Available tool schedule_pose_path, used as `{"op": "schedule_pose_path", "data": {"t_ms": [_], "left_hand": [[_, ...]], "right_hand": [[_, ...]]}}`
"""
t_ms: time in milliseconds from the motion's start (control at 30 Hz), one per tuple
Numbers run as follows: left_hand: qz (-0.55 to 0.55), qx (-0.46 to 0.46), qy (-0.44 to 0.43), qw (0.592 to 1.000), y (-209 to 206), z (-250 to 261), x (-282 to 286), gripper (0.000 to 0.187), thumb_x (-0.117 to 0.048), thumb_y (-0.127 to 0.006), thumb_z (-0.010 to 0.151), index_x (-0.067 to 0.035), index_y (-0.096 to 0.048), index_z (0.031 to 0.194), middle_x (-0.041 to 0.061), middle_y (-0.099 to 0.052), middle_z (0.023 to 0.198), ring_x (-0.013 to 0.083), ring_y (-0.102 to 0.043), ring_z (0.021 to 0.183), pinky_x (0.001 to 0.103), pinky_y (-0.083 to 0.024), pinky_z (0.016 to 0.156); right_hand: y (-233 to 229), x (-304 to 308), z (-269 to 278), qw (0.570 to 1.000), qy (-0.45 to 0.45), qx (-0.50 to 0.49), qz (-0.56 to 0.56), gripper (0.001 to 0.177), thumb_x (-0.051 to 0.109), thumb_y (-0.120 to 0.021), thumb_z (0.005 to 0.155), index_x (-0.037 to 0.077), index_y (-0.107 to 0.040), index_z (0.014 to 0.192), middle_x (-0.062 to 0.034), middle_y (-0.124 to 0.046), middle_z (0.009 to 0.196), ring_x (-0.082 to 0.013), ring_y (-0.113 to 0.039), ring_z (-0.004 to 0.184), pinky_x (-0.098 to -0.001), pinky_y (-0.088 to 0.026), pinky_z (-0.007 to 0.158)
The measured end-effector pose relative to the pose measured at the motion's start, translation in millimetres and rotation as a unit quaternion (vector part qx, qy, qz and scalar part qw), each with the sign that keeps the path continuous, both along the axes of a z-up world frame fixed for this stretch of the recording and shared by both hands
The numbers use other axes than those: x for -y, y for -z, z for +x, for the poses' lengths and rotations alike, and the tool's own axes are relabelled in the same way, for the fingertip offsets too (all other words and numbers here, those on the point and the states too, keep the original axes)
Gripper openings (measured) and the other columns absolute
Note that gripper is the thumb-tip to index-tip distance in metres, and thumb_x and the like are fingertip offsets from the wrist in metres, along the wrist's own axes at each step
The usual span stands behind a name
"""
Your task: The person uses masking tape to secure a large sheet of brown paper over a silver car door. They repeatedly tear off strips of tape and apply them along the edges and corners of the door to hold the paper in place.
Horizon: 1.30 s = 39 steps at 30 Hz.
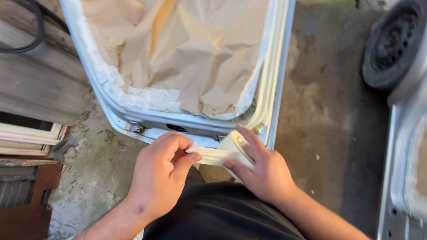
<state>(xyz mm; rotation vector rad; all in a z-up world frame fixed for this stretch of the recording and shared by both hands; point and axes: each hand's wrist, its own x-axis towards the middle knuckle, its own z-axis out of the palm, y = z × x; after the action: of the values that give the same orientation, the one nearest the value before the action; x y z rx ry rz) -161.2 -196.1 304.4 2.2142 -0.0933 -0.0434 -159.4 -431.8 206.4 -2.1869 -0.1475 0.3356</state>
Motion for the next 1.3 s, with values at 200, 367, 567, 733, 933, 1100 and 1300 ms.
{"op": "schedule_pose_path", "data": {"t_ms": [200, 367, 567, 733, 933, 1100, 1300], "left_hand": [[0.078, 0.091, -0.075, 0.990, 4, -1, -40, 0.019, 0.000, -0.082, 0.084, -0.002, -0.070, 0.099, 0.007, -0.076, 0.097, 0.0196, -0.070, 0.071, 0.031, -0.058, 0.068], [0.092, 0.122, -0.129, 0.980, -12, 7, -110, 0.018, 0.003, -0.078, 0.093, 0.004, -0.069, 0.108, 0.013, -0.072, 0.110, 0.0228, -0.066, 0.088, 0.033, -0.054, 0.081], [-0.181, -0.006, -0.193, 0.964, 51, 50, -216, 0.020, 0.009, -0.071, 0.097, 0.000, -0.062, 0.113, 0.009, -0.066, 0.126, 0.0156, -0.059, 0.106, 0.027, -0.050, 0.098], [-0.056, -0.074, -0.395, 0.914, 103, 79, -293, 0.017, -0.003, -0.078, 0.111, -0.001, -0.063, 0.119, 0.011, -0.072, 0.097, 0.0157, -0.066, 0.077, 0.028, -0.054, 0.067], [-0.150, 0.001, -0.342, 0.928, 139, 69, -433, 0.026, 0.006, -0.066, 0.127, 0.004, -0.048, 0.145, 0.016, -0.061, 0.127, 0.0219, -0.068, 0.108, 0.030, -0.063, 0.101], [-0.071, -0.134, -0.209, 0.966, 141, 82, -444, 0.050, 0.020, -0.083, 0.072, 0.018, -0.066, 0.118, 0.035, -0.077, 0.103, 0.0373, -0.079, 0.085, 0.039, -0.063, 0.077], [-0.487, -0.258, -0.313, 0.773, 176, 48, -361, 0.063, 0.008, -0.054, 0.094, 0.011, -0.043, 0.156, 0.035, -0.061, 0.129, 0.0439, -0.064, 0.111, 0.057, -0.055, 0.097]], "right_hand": [[-27, -3, 24, 0.984, -0.176, -0.022, 0.007, 0.101, 0.036, -0.078, 0.084, 0.013, -0.033, 0.171, -0.0010, -0.077, 0.072, -0.0217, -0.070, 0.054, -0.0341, -0.056, 0.056], [-9, -20, 59, 0.983, -0.158, -0.055, -0.077, 0.048, 0.051, -0.067, 0.097, 0.022, -0.067, 0.135, -0.0103, -0.080, 0.078, -0.0263, -0.075, 0.069, -0.0389, -0.061, 0.072], [-30, -69, 82, 0.954, -0.212, 0.185, 0.100, 0.012, 0.016, -0.079, 0.093, 0.007, -0.082, 0.099, -0.0019, -0.071, 0.077, -0.0227, -0.059, 0.057, -0.0357, -0.050, 0.056], [-64, -111, 134, 0.883, -0.302, 0.313, 0.176, 0.026, 0.028, -0.075, 0.104, 0.006, -0.077, 0.118, -0.0051, -0.062, 0.078, -0.0231, -0.052, 0.057, -0.0376, -0.048, 0.063], [69, -99, 281, 0.870, -0.133, 0.109, -0.461, 0.075, 0.068, -0.057, 0.101, 0.010, -0.058, 0.149, -0.0027, -0.074, 0.067, -0.0270, -0.071, 0.055, -0.0391, -0.055, 0.049], [144, -92, 426, 0.851, -0.167, 0.337, -0.367, 0.029, 0.026, -0.078, 0.098, 0.028, -0.084, 0.127, -0.0074, -0.067, 0.120, -0.0304, -0.065, 0.106, -0.0473, -0.045, 0.106], [229, -70, 495, 0.819, -0.198, 0.374, -0.388, 0.036, 0.027, -0.075, 0.100, 0.021, -0.082, 0.136, -0.0108, -0.073, 0.119, -0.0353, -0.065, 0.107, -0.0487, -0.052, 0.097]]}}
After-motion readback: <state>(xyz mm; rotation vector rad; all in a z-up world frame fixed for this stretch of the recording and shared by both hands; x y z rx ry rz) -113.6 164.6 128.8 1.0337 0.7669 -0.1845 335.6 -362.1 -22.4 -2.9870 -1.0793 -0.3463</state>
